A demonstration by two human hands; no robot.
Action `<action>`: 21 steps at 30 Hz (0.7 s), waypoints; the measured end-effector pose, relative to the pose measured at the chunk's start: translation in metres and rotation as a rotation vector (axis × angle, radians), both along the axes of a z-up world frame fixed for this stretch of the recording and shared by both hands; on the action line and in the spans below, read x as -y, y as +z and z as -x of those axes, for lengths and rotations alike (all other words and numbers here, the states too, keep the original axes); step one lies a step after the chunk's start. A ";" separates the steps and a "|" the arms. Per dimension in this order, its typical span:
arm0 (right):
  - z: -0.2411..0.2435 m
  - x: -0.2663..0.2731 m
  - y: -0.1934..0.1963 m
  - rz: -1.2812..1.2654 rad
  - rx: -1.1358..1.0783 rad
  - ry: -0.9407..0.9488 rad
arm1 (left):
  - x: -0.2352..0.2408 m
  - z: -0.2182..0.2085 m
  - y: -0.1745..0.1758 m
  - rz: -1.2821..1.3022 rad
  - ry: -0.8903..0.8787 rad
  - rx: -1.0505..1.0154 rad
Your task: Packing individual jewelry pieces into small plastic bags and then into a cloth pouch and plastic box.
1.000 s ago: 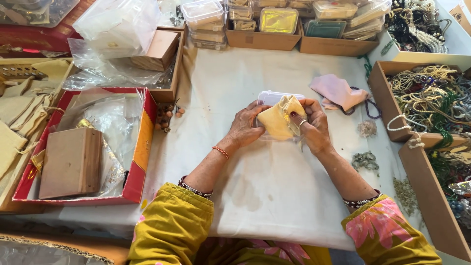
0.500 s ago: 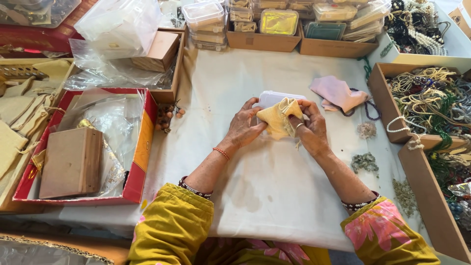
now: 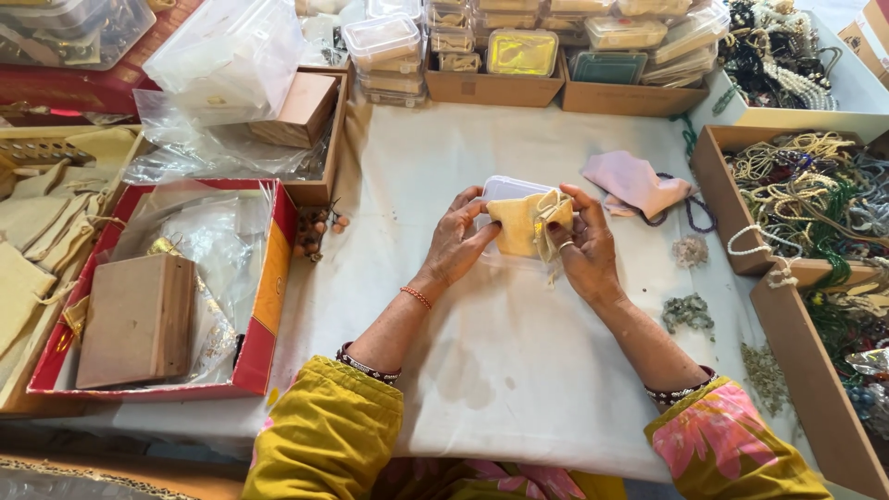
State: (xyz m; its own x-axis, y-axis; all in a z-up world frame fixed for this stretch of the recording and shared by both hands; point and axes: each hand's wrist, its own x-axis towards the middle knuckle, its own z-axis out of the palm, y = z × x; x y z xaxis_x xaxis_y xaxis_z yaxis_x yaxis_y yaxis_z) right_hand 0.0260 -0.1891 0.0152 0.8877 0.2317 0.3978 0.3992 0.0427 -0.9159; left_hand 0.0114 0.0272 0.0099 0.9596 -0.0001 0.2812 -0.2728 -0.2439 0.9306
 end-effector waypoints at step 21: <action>0.000 0.001 0.010 0.284 -0.126 0.015 | -0.003 -0.009 -0.017 -0.213 0.067 -0.057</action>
